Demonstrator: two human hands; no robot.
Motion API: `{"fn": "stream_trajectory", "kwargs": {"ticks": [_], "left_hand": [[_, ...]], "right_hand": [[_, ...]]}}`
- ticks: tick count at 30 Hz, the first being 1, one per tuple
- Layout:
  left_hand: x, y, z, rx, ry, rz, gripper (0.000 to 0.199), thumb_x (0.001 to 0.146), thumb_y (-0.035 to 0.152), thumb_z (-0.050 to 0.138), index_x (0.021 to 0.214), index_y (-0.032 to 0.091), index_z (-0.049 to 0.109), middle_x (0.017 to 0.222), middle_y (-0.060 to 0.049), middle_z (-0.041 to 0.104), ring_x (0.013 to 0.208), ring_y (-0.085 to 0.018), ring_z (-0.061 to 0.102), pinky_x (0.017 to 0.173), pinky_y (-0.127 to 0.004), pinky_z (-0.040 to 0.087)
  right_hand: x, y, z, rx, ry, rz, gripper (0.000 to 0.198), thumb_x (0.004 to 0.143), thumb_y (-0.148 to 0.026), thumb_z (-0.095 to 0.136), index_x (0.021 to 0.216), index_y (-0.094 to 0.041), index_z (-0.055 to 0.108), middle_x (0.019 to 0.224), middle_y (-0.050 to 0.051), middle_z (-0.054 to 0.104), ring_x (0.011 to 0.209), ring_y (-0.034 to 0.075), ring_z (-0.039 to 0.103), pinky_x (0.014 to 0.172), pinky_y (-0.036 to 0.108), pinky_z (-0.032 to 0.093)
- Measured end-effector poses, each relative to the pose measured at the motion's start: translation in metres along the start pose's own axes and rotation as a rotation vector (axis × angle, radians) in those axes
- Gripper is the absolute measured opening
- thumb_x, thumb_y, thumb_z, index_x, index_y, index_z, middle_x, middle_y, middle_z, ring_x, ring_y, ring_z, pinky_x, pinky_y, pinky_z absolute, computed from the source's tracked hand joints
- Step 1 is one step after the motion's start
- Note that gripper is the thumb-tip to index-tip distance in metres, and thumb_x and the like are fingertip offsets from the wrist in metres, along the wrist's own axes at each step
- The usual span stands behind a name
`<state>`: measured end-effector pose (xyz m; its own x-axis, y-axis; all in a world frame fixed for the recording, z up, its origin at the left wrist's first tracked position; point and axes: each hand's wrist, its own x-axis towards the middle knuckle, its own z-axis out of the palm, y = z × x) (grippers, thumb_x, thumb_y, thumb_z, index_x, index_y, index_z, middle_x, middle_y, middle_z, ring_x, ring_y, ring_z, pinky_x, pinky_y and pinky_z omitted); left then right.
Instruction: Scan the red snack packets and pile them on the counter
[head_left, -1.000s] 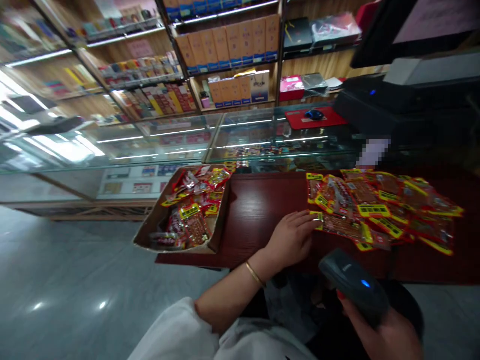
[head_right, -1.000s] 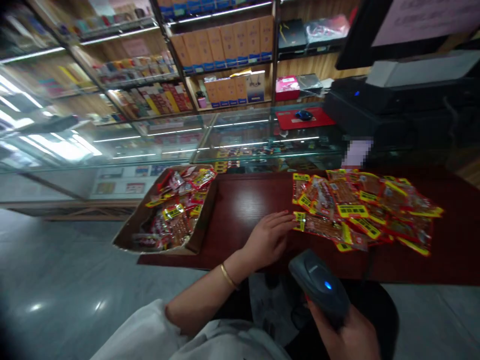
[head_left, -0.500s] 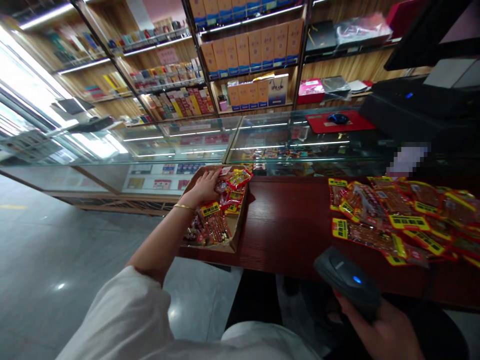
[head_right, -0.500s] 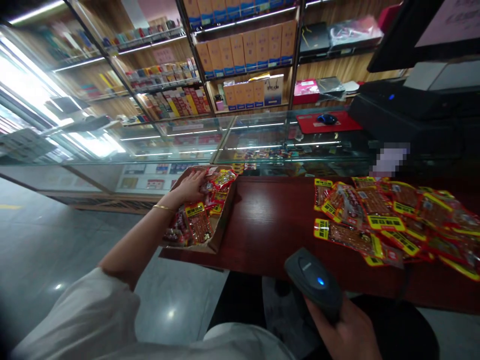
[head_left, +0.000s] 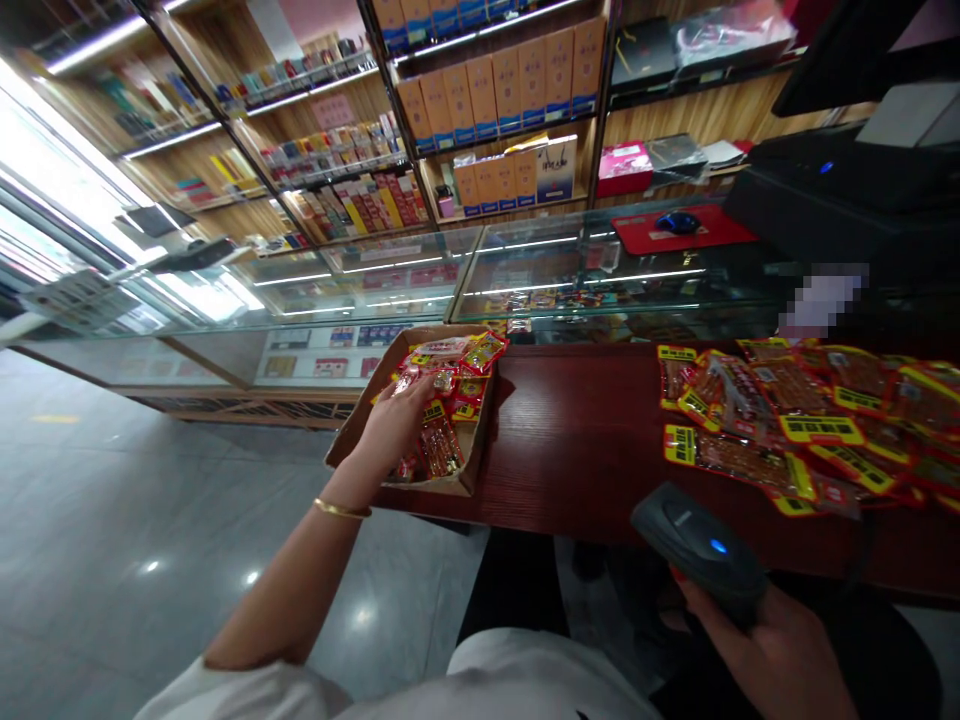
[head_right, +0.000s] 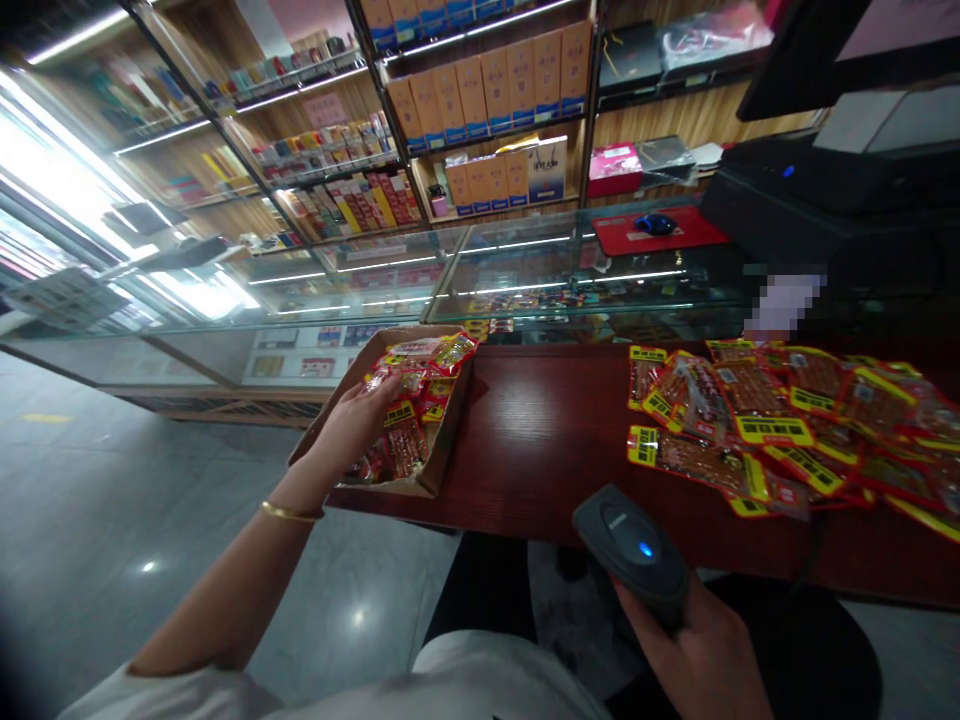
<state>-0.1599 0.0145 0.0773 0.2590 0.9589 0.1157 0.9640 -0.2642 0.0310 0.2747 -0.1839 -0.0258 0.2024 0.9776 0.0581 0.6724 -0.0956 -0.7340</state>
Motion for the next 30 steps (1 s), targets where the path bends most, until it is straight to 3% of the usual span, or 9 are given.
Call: {"fn": "stream_trajectory", "kwargs": {"ticks": [3,7,10,13,16,19,22,26,30], "left_hand": [[-0.026,0.019,-0.012,-0.234,0.258,-0.255,0.050,0.094,0.020,0.051,0.144,0.022,0.056,0.137,-0.012,0.065,0.123,-0.030,0.065,0.105,-0.046,0.050],[-0.040,0.061,-0.022,-0.945,0.506,-0.511,0.039,0.095,0.040,0.054,0.127,0.022,0.069,0.128,-0.009,0.069,0.100,-0.024,0.072,0.083,-0.040,0.063],[-0.036,0.101,-0.011,-1.476,0.358,-0.514,0.042,0.087,0.043,0.067,0.122,0.020,0.071,0.123,-0.008,0.070,0.091,-0.018,0.072,0.082,-0.036,0.064],[-0.029,0.139,0.016,-1.742,0.120,-0.486,0.044,0.082,0.038,0.074,0.121,0.018,0.070,0.115,-0.008,0.074,0.097,-0.019,0.072,0.092,-0.039,0.061],[-0.027,0.166,0.051,-1.668,-0.005,-0.364,0.035,0.078,0.028,0.077,0.112,0.017,0.075,0.114,-0.012,0.076,0.109,-0.026,0.071,0.104,-0.046,0.053],[-0.032,0.178,0.082,-1.348,0.006,-0.209,0.019,0.079,0.015,0.069,0.093,0.019,0.081,0.136,-0.013,0.066,0.127,-0.030,0.062,0.115,-0.049,0.042],[-0.039,0.176,0.098,-1.153,-0.022,-0.141,0.031,0.078,0.008,0.059,0.094,0.023,0.082,0.150,-0.008,0.055,0.141,-0.027,0.049,0.119,-0.045,0.037],[-0.044,0.161,0.101,-1.170,-0.195,-0.122,0.041,0.077,0.007,0.052,0.101,0.022,0.080,0.121,-0.006,0.074,0.116,-0.023,0.068,0.106,-0.041,0.051],[-0.044,0.153,0.099,-1.252,-0.258,-0.147,0.033,0.083,0.018,0.051,0.098,0.018,0.080,0.111,-0.006,0.077,0.106,-0.024,0.070,0.097,-0.037,0.054]], "right_hand": [[0.001,-0.003,-0.001,0.012,0.015,-0.001,0.037,0.079,-0.060,0.067,0.089,-0.025,0.078,0.085,0.005,0.083,0.080,0.030,0.080,0.077,0.033,0.063],[0.002,-0.004,0.000,-0.008,0.036,-0.002,0.037,0.079,-0.059,0.067,0.087,-0.025,0.078,0.080,0.005,0.082,0.075,0.029,0.080,0.069,0.031,0.064],[0.002,-0.006,-0.001,-0.020,0.030,-0.036,0.034,0.080,-0.056,0.067,0.086,-0.024,0.078,0.083,0.005,0.083,0.077,0.028,0.080,0.068,0.030,0.064],[0.002,-0.010,-0.002,-0.003,0.035,-0.084,0.032,0.084,-0.053,0.064,0.083,-0.024,0.078,0.085,0.006,0.083,0.074,0.026,0.080,0.072,0.030,0.064],[0.001,-0.012,-0.006,0.005,0.040,-0.128,0.030,0.085,-0.050,0.064,0.082,-0.024,0.078,0.084,0.006,0.083,0.074,0.026,0.080,0.076,0.031,0.064],[-0.001,-0.011,-0.010,-0.005,0.015,-0.127,0.029,0.086,-0.048,0.064,0.087,-0.023,0.078,0.086,0.006,0.083,0.077,0.026,0.080,0.078,0.032,0.064],[-0.003,-0.010,-0.013,-0.014,0.013,-0.103,0.030,0.087,-0.049,0.063,0.090,-0.023,0.078,0.086,0.007,0.083,0.079,0.028,0.080,0.078,0.034,0.064],[-0.003,-0.013,-0.011,-0.008,0.043,-0.070,0.030,0.085,-0.050,0.063,0.089,-0.023,0.076,0.085,0.007,0.082,0.079,0.028,0.079,0.079,0.035,0.063],[0.000,-0.020,-0.007,0.023,0.020,-0.069,0.028,0.084,-0.048,0.064,0.088,-0.024,0.076,0.082,0.005,0.082,0.075,0.026,0.079,0.073,0.032,0.062]]}}
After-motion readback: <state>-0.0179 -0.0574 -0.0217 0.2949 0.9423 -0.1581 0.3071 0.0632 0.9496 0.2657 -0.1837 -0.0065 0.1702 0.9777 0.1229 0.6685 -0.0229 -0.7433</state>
